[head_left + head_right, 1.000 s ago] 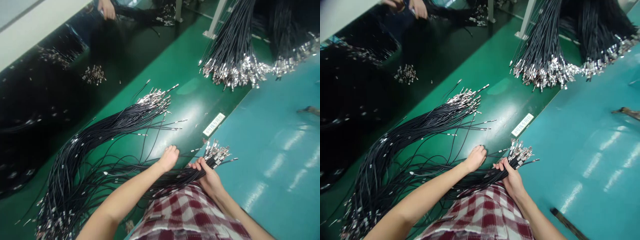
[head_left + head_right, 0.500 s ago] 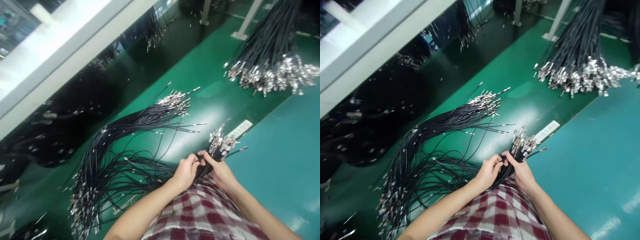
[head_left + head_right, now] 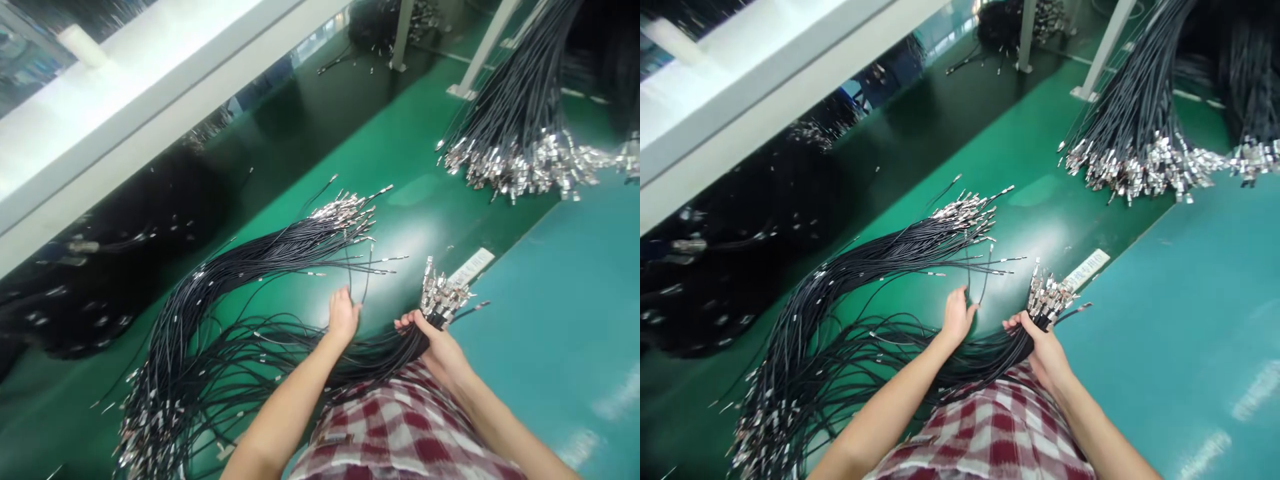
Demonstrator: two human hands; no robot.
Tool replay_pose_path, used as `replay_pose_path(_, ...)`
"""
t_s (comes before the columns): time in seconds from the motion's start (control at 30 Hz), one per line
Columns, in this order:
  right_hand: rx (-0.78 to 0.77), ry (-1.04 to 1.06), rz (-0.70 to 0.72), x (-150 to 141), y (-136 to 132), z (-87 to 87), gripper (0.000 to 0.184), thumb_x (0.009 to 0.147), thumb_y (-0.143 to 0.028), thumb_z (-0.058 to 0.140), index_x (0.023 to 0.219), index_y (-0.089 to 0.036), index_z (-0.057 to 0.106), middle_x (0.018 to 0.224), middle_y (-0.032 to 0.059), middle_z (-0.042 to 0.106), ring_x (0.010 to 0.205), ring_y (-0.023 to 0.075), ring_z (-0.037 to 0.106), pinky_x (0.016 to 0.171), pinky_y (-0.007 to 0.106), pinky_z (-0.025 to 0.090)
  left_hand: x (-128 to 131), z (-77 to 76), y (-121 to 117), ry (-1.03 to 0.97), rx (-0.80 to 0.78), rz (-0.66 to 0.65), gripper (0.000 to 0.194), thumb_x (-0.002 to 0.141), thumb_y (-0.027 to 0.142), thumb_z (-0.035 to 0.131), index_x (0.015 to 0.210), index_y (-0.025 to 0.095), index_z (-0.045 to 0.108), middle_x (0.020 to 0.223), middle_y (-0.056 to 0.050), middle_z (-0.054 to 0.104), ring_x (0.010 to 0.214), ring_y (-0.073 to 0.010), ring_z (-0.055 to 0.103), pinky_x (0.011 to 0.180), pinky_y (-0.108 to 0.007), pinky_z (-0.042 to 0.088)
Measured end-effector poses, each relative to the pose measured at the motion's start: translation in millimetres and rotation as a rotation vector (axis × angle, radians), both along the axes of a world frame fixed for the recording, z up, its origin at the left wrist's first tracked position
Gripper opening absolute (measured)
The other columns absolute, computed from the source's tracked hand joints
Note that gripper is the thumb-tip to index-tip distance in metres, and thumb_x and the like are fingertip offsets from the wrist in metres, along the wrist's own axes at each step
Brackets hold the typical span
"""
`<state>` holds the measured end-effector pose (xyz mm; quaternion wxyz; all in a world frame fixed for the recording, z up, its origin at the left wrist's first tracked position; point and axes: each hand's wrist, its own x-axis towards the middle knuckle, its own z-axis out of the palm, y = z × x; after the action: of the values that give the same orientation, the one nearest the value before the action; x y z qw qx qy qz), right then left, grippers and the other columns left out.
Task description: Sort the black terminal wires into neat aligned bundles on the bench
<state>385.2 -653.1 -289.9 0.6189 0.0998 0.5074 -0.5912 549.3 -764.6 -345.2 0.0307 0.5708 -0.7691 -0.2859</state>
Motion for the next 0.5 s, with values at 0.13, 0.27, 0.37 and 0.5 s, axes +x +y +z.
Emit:
replay_pose_path(0.13, 0.020, -0.090, -0.063, -2, -1, -13.9, 0.032, 0.062, -0.036, 0.088, 0.070, -0.018, 0.064, 0.068, 0.0008, 0.064, 0.071, 0.0165, 0.064, 0.071, 0.028, 0.056, -13, 1.4, 22, 0.048, 0.119, -0.109, 0.010, 0.081, 0.008, 0.057, 0.083, 0.017, 0.052, 0.090, -0.010, 0.061, 0.097, -0.0261, 0.057, 0.092, -0.044, 0.044)
replay_pose_path(0.27, 0.131, -0.169, -0.151, -5, -5, -23.1, 0.026, 0.068, -0.031, 0.085, 0.069, -0.018, 0.063, 0.070, 0.0018, 0.067, 0.070, 0.0151, 0.068, 0.068, 0.025, 0.057, 4, 22.4, 23, 0.277, 0.342, -0.086, 0.010, 0.088, 0.015, 0.045, 0.080, 0.020, 0.044, 0.075, -0.001, 0.055, 0.072, -0.0167, 0.058, 0.072, -0.032, 0.049)
replay_pose_path(0.37, 0.131, -0.203, -0.138, -7, -7, -22.8, 0.021, 0.074, -0.028, 0.079, 0.069, -0.017, 0.062, 0.090, 0.0096, 0.073, 0.087, 0.0188, 0.071, 0.078, 0.027, 0.058, 21, 47.6, 29, 0.529, 0.544, -0.135, 0.013, 0.094, 0.025, 0.040, 0.082, 0.021, 0.041, 0.073, 0.001, 0.052, 0.067, -0.0135, 0.054, 0.065, -0.026, 0.046)
replay_pose_path(0.5, -0.006, -0.224, -0.068, -7, -8, -17.0, 0.020, 0.075, -0.030, 0.079, 0.072, -0.017, 0.064, 0.104, 0.0143, 0.072, 0.100, 0.0228, 0.069, 0.086, 0.031, 0.056, 29, 72.1, 39, 0.491, 0.407, -0.334, 0.014, 0.094, 0.024, 0.042, 0.082, 0.020, 0.047, 0.080, -0.002, 0.051, 0.076, -0.0158, 0.049, 0.073, -0.028, 0.041)
